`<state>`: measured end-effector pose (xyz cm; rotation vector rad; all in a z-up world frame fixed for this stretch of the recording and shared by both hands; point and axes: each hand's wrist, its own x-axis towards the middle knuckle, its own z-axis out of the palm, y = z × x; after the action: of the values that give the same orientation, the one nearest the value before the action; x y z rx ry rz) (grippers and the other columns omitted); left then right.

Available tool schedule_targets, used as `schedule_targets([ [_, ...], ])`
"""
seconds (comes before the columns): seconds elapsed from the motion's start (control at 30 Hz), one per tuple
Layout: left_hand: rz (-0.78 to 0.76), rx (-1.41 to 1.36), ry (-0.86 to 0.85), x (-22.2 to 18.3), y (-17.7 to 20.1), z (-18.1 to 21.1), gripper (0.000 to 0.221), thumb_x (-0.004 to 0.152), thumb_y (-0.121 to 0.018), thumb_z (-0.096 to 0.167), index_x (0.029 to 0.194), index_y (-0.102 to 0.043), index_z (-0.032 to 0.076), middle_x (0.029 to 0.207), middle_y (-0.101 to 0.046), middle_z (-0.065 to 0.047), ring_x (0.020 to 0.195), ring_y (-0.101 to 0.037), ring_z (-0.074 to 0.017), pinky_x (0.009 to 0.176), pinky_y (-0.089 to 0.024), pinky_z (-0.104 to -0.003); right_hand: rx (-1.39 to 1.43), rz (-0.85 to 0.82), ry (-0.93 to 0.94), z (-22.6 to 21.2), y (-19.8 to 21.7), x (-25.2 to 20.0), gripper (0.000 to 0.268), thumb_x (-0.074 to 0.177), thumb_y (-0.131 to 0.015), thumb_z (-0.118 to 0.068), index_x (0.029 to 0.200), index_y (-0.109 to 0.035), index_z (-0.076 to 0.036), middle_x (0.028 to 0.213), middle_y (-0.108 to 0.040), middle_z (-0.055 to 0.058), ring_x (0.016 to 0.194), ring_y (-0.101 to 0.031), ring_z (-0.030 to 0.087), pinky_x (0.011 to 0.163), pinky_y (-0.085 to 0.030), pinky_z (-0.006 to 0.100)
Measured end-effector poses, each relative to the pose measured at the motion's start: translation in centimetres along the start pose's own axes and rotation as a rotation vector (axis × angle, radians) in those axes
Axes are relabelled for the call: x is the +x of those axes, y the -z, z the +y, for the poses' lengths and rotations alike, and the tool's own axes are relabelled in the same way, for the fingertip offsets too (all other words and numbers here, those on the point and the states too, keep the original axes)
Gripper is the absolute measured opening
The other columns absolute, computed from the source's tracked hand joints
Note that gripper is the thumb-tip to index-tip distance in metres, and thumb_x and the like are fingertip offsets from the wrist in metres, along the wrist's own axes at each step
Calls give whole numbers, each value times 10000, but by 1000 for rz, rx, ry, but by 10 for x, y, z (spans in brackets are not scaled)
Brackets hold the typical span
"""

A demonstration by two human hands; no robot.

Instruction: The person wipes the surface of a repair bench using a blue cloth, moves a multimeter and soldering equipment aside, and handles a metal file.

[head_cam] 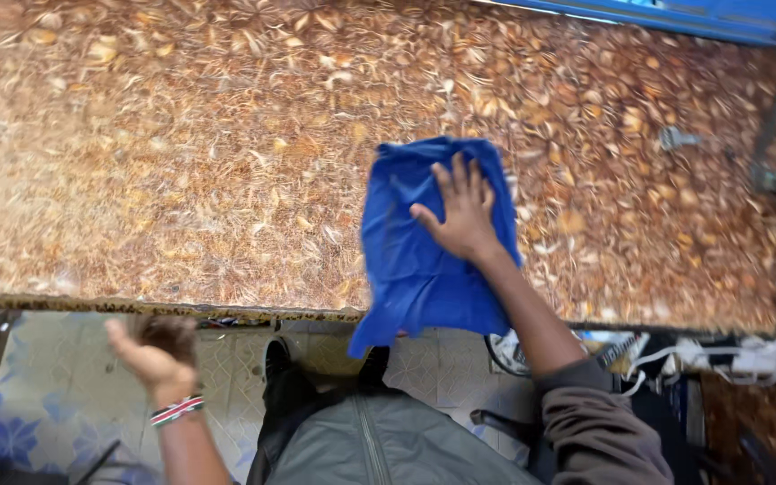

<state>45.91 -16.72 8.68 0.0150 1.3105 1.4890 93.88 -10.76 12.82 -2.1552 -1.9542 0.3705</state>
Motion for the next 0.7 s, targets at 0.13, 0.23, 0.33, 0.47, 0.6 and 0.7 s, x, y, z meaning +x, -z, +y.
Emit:
schedule_targets([
  [0.13, -152, -75, -131, -25, -70, -1, 814, 838, -458, 732, 1493, -533, 256, 1340, -651, 11, 1114, -640, -169, 812, -546, -318, -115, 30, -110, 7, -5, 83, 1135, 857, -384, -873, 1669, -79, -141, 1698, 104, 231, 1546, 148, 456, 1198, 17, 694],
  [0.23, 16, -194, -124, -5, -79, 9, 817, 742, -528, 708, 1436, -564, 279, 1392, -661, 11, 1225, -657, -196, 1027, -565, -405, -162, 84, -32, 19, 10, 123, 1085, 892, -382, -849, 1658, -144, -118, 1685, -7, 295, 1538, 40, 513, 1181, -60, 702],
  [0.33, 250, 27, -394, 46, -49, 20, 989, 843, -388, 770, 1634, -202, 208, 1729, -153, -62, 1593, -168, -263, 1269, -191, -487, -110, -23, -160, 50, 46, 163, 1098, 865, -288, -860, 1667, -98, -134, 1699, 61, 245, 1546, 90, 483, 1176, -10, 705],
  [0.47, 412, 128, -437, 75, -45, 36, 982, 879, -448, 823, 1634, -223, 238, 1685, -143, -53, 1127, -235, -133, 924, -308, -359, -127, 68, -513, 88, 69, 231, 1179, 831, -226, -904, 1659, -91, -77, 1674, 37, 319, 1521, 83, 539, 1179, 31, 691],
  [0.6, 661, 182, -261, 91, -52, 35, 761, 779, -640, 807, 1220, -667, 188, 1167, -667, 25, 962, -640, -77, 683, -604, -309, -220, 442, -697, 55, 42, 326, 1091, 956, -491, -725, 1576, -257, 142, 1516, -70, 543, 1387, -9, 723, 1108, -44, 814],
  [0.7, 550, 253, -323, 58, -69, 48, 1261, 978, -672, 774, 1580, -43, -139, 1604, -100, -433, 1543, -127, -518, 1266, -162, -613, -259, 640, -341, -35, -11, 375, 1010, 960, -701, -556, 1377, -452, 329, 1387, -234, 634, 1285, -106, 795, 1020, -84, 851],
])
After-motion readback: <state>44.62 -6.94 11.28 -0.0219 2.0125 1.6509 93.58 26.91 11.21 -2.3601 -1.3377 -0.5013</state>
